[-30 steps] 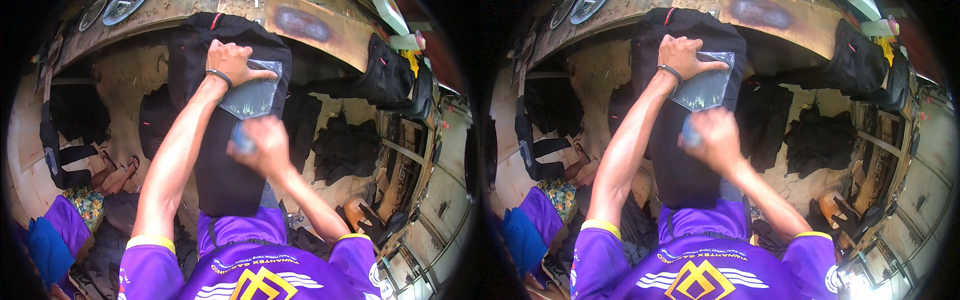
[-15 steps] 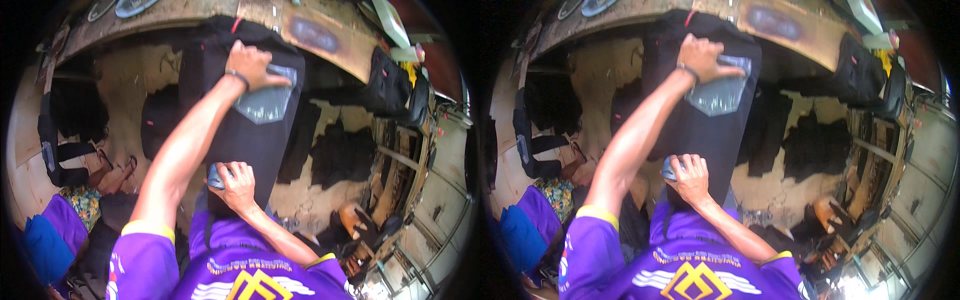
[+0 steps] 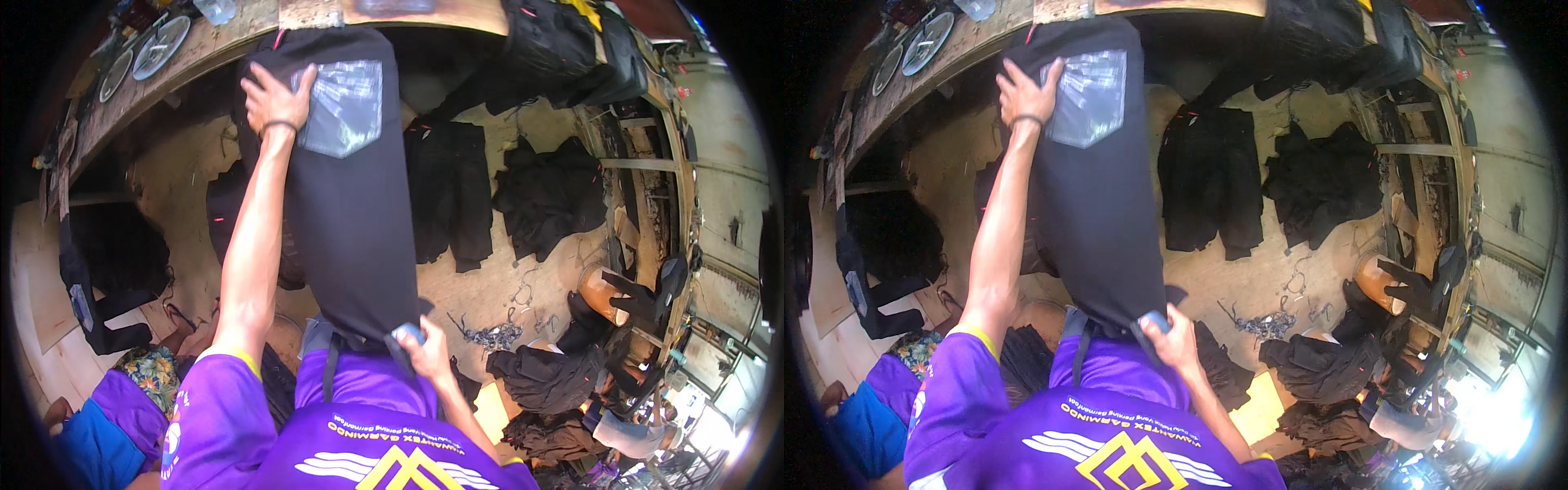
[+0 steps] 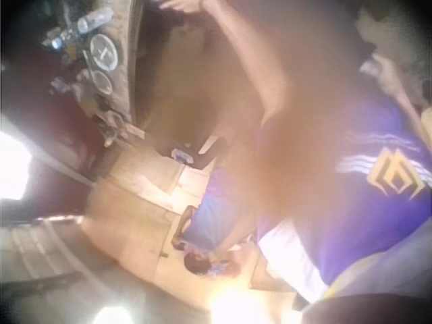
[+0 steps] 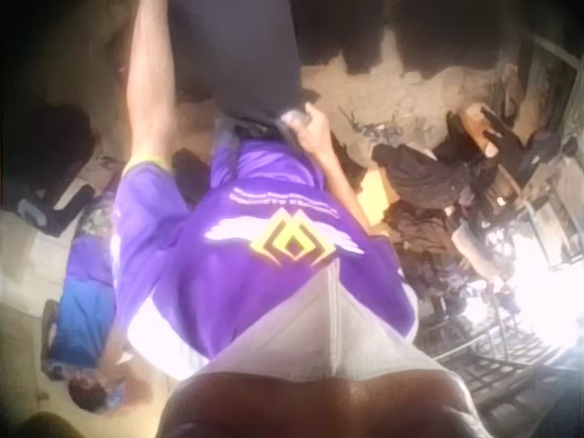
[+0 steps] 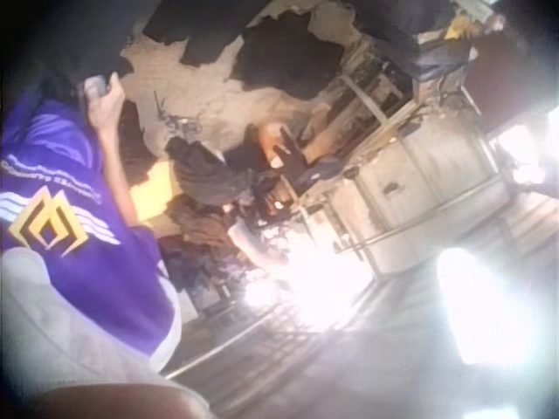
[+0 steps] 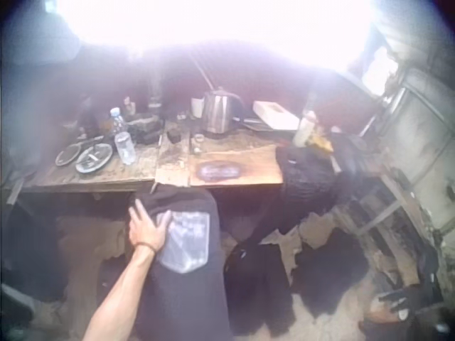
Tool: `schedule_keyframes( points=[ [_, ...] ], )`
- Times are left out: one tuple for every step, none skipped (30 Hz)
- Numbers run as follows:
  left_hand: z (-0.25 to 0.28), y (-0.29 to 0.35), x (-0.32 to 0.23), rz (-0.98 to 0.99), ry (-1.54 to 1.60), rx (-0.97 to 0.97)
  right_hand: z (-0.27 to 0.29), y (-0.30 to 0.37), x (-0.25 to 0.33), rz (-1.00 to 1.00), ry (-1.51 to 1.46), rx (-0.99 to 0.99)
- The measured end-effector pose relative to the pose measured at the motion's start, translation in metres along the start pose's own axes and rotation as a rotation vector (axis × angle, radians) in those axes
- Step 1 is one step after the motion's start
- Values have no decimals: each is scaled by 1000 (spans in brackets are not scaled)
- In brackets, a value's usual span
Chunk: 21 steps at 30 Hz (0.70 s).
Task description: The person irons a pair of black trousers on a wooden board using a handheld iron. They repeatedly smooth the fabric, flip the garment, and adjust its position to cover different sections.
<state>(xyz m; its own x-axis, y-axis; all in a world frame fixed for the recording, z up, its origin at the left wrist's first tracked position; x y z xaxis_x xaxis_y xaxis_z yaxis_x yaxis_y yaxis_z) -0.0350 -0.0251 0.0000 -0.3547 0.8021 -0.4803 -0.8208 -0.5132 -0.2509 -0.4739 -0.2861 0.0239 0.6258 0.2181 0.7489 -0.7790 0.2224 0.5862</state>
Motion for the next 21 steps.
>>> schedule_keyframes(
  points=[
    [7,17,9,2,-9,54,7,19,-13,-104,66,12],
    [17,46,21,-27,53,31,18,36,-26,-100,154,28],
    [25,74,35,29,36,86,28,50,-33,-203,205,89],
    [34,100,51,50,67,99,36,65,-34,-301,308,165],
    [42,129,68,22,187,17,45,73,-31,-350,406,197],
    [49,155,92,82,408,88,50,75,-19,-90,426,139],
    [53,186,112,-11,485,-49,55,72,-6,-17,584,68],
    [60,210,142,47,697,133,56,63,9,-9,525,-44],
    [63,240,168,72,760,129,56,51,27,20,415,-74],
    [59,266,193,94,697,94,47,32,45,290,446,-148],
    [55,283,221,300,606,382,39,15,61,424,424,-161],
    [38,304,236,421,841,444,24,-6,74,603,448,-164],
    [20,322,246,544,1006,614,8,-24,84,639,477,-106],
    [8,319,260,517,1064,574,-10,-42,92,621,525,-1],
    [-6,316,267,533,1095,557,-32,-55,99,559,659,66],
    [-22,297,269,560,1113,548,-52,-67,108,581,679,93],
    [-30,276,267,591,1128,545,-73,-74,118,631,674,111],
    [-32,255,260,625,1149,537,-93,-81,132,649,693,135],
    [-25,236,251,659,1164,543,-110,-85,146,648,729,167],
    [-10,220,239,752,1161,592,-125,-90,164,637,725,221],
    [17,202,230,554,887,349,-136,-94,183,653,651,225]
  ],
)
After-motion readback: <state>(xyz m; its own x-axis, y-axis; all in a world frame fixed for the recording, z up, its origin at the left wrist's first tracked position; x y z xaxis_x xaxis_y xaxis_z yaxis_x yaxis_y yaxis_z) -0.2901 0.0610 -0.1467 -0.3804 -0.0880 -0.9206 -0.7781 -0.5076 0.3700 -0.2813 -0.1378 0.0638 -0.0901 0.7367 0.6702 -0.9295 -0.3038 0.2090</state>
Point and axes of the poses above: each hand's wrist, its own y-axis away from the middle knuckle, its own z-axis out of the back of the hand, x = y × z, the point moved 1 cm from there along -y, towards the middle knuckle, and after that the axes turned 9 degrees about -x, right-handed, at the moved point
